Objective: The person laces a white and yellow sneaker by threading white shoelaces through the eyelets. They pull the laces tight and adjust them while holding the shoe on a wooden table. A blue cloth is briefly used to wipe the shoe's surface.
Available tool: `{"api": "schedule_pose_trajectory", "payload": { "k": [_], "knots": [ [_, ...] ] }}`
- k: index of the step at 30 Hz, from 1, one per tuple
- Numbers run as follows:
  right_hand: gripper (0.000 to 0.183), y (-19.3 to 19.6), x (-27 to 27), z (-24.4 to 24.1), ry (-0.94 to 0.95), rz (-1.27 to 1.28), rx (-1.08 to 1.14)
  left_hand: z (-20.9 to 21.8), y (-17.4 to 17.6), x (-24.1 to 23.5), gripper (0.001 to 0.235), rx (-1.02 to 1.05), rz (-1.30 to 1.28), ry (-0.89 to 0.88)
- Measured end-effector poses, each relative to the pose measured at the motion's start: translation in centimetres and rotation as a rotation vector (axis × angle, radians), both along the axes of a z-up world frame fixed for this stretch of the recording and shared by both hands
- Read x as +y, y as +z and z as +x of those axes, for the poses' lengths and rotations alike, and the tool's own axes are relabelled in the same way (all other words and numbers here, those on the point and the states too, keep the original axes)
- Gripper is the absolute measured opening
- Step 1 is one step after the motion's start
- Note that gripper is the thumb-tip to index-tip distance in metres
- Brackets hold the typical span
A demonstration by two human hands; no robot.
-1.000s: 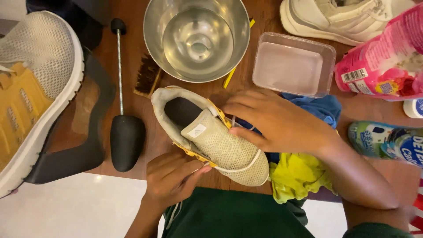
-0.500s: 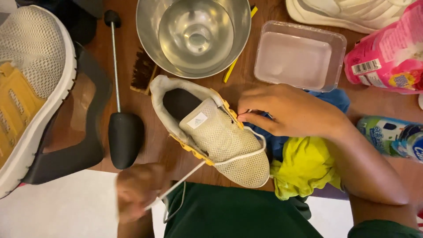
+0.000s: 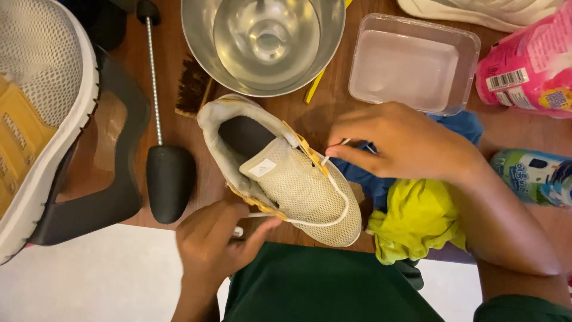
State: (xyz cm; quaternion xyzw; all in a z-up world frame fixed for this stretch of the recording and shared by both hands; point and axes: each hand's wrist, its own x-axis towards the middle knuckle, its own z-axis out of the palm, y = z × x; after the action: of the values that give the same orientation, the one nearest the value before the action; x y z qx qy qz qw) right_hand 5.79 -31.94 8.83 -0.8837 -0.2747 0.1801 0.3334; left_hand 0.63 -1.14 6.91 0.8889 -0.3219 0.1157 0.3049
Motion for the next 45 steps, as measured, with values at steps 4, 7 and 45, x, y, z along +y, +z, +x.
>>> {"api": "schedule_pose_trajectory", "payload": {
  "k": [4,7,45],
  "knots": [
    [0.017,0.5,-0.3,-0.1,-0.033,0.04,0.005,0.5,0.1,1.1,0.033,0.147,0.094,-0.104],
    [0.019,0.3,-0.4,-0.4,-0.038,-0.032,0.013,0.6,-0.9,1.9,0.01,0.159,0.137,-0.213],
    [0.014,0.6,-0.9,-1.2,0.025,-0.119,-0.026,2.8,-1.5,-2.4,0.041,-0.276,-0.203,-0.076]
  ]
}}
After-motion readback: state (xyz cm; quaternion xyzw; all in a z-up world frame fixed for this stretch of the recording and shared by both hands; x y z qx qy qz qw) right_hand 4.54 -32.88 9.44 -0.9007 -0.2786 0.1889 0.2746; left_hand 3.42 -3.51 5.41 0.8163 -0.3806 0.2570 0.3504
